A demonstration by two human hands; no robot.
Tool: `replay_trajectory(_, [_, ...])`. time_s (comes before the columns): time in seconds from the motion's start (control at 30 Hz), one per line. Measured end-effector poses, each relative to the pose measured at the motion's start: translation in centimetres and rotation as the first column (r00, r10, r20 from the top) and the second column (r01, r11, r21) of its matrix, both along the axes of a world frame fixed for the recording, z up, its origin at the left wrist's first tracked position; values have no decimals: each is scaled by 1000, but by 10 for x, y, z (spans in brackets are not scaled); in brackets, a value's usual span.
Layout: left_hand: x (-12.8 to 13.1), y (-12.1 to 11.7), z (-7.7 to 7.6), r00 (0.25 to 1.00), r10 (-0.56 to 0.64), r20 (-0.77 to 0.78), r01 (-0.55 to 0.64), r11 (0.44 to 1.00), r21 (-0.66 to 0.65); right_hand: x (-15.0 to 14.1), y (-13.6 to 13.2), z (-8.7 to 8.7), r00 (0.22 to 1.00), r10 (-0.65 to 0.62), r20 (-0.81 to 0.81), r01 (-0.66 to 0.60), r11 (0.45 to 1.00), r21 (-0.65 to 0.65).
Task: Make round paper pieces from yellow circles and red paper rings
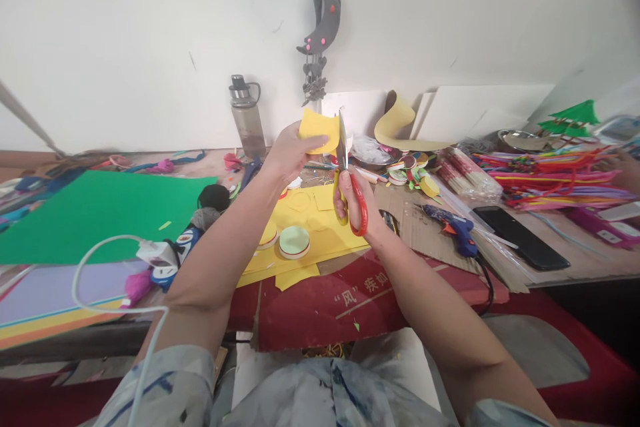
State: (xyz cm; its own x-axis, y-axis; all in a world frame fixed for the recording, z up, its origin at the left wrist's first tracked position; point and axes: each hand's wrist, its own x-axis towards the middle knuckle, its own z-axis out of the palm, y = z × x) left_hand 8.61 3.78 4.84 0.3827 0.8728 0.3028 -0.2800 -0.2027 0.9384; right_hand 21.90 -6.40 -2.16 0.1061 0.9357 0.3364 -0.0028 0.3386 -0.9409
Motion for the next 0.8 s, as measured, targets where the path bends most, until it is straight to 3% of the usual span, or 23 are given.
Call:
replay_trajectory(0.47, [-2, 1, -2, 998, -59, -17, 60, 998, 12, 2, 1, -2, 999, 19, -50, -18, 1000, 19])
replay_trajectory(0.8, [-5, 7, 0, 1000, 13, -14, -13, 1000, 4, 0, 0, -2, 999, -6, -34, 6, 1000, 8])
